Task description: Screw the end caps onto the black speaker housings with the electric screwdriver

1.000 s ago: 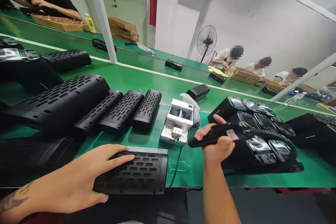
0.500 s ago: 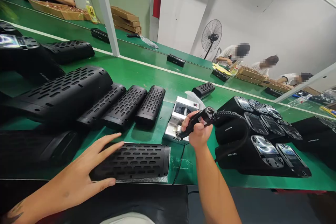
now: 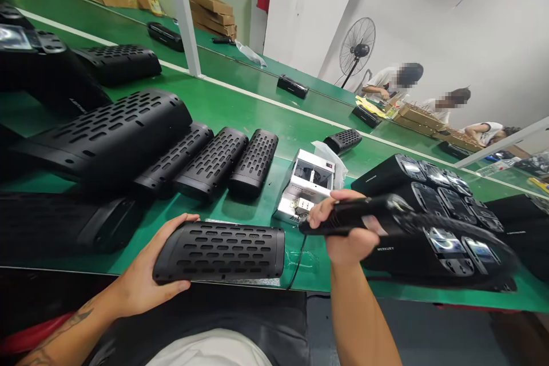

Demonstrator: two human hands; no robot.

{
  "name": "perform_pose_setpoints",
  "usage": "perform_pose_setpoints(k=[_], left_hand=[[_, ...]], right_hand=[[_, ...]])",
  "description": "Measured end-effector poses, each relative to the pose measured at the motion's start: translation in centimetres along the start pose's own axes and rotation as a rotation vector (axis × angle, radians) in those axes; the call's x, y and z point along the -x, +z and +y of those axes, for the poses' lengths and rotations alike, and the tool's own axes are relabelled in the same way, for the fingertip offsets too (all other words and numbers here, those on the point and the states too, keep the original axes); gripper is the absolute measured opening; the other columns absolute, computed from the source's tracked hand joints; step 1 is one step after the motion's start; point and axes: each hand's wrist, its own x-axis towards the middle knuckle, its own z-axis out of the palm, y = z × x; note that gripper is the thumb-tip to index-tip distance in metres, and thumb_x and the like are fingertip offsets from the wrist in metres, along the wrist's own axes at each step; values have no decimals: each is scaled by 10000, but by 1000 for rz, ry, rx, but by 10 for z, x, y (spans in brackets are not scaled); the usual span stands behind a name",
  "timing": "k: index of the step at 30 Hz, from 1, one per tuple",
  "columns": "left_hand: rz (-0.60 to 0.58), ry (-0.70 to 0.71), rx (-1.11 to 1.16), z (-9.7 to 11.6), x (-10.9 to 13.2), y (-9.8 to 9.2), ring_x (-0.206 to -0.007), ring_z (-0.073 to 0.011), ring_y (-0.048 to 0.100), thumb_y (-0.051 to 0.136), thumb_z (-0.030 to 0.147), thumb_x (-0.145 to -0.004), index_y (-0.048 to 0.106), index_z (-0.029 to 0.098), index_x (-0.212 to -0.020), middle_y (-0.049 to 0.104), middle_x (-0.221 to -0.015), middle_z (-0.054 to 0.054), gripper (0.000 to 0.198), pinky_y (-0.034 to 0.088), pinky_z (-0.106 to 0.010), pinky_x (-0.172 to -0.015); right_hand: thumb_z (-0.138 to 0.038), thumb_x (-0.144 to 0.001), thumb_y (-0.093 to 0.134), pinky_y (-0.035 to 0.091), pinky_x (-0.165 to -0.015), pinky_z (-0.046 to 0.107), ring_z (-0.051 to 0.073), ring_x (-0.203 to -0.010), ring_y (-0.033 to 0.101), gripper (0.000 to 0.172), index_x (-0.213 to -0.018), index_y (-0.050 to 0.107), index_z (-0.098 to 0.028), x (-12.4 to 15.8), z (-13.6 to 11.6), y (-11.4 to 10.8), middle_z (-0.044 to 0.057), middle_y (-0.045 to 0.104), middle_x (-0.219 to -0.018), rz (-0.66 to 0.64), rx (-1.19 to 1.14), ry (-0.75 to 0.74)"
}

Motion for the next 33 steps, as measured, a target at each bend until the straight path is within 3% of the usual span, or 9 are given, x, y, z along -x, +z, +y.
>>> perform_pose_setpoints(k=[3,7,9,13,17,22,28,31,33], left_hand=[[4,12,-5,-1,-1,0,-1672,-448,590,901,358,-914,354,339,-1871,531,-1830,-181,1103,466,-685,-1423],[6,7,-21,1,-1,0,-1646,-442,611,902,367,-913,378,320,-1853,544,-1806,-186,1077,511,-655,-1395],[5,8,-20,3,-2,0,-1639,-445,613,891,385,-925,363,319,-1852,543,-1799,-190,1068,508,-668,-1392],[-7,-1,-9,5,-3,0,-1656,-454,590,868,443,-952,344,332,-1848,511,-1816,-190,1044,485,-704,-1400],[5,16,-22,0,-2,2,-1652,-447,601,889,451,-932,348,326,-1847,530,-1806,-185,1069,509,-665,-1396],[11,25,-35,-3,-2,3,-1623,-440,630,905,442,-896,363,336,-1836,539,-1804,-170,1090,535,-635,-1384],[2,21,-21,5,-3,1,-1651,-438,592,895,431,-915,379,328,-1820,530,-1795,-166,1048,503,-642,-1406],[-7,27,-9,5,-3,2,-1657,-452,579,916,433,-898,350,315,-1834,529,-1791,-182,1100,505,-656,-1399],[-10,36,-4,2,-2,3,-1664,-454,571,917,447,-903,331,318,-1845,527,-1792,-183,1117,506,-656,-1398]], right_hand=[[-1010,-886,747,589,-474,364,187,-437,636,802,-1145,906,-267,14,-33,7,-20,733,-649,-86,-34,4],[-899,-922,840,579,-468,403,215,-443,649,660,-1133,905,-277,35,-63,16,-22,739,-687,-168,0,114],[-857,-966,827,578,-464,409,224,-457,647,595,-1145,893,-293,47,-67,20,-20,730,-689,-172,31,92],[-871,-1015,751,591,-486,405,224,-481,644,588,-1159,870,-314,62,-62,24,-14,715,-678,-184,59,81],[-883,-1012,743,634,-539,399,220,-521,705,616,-1255,878,-333,65,-55,24,-9,755,-719,-338,-15,136],[-834,-973,839,616,-529,405,224,-515,690,590,-1151,880,-273,67,-50,30,7,758,-730,-224,-6,157],[-885,-887,885,595,-486,377,205,-460,664,615,-1029,860,-287,65,-41,31,-21,726,-669,-267,-64,227],[-782,-1030,802,638,-526,399,223,-481,698,487,-1046,854,-298,67,-36,27,-2,756,-673,-400,-80,243],[-695,-1126,712,646,-553,383,208,-483,691,418,-1043,842,-307,69,-33,25,-3,762,-671,-410,-95,262]])
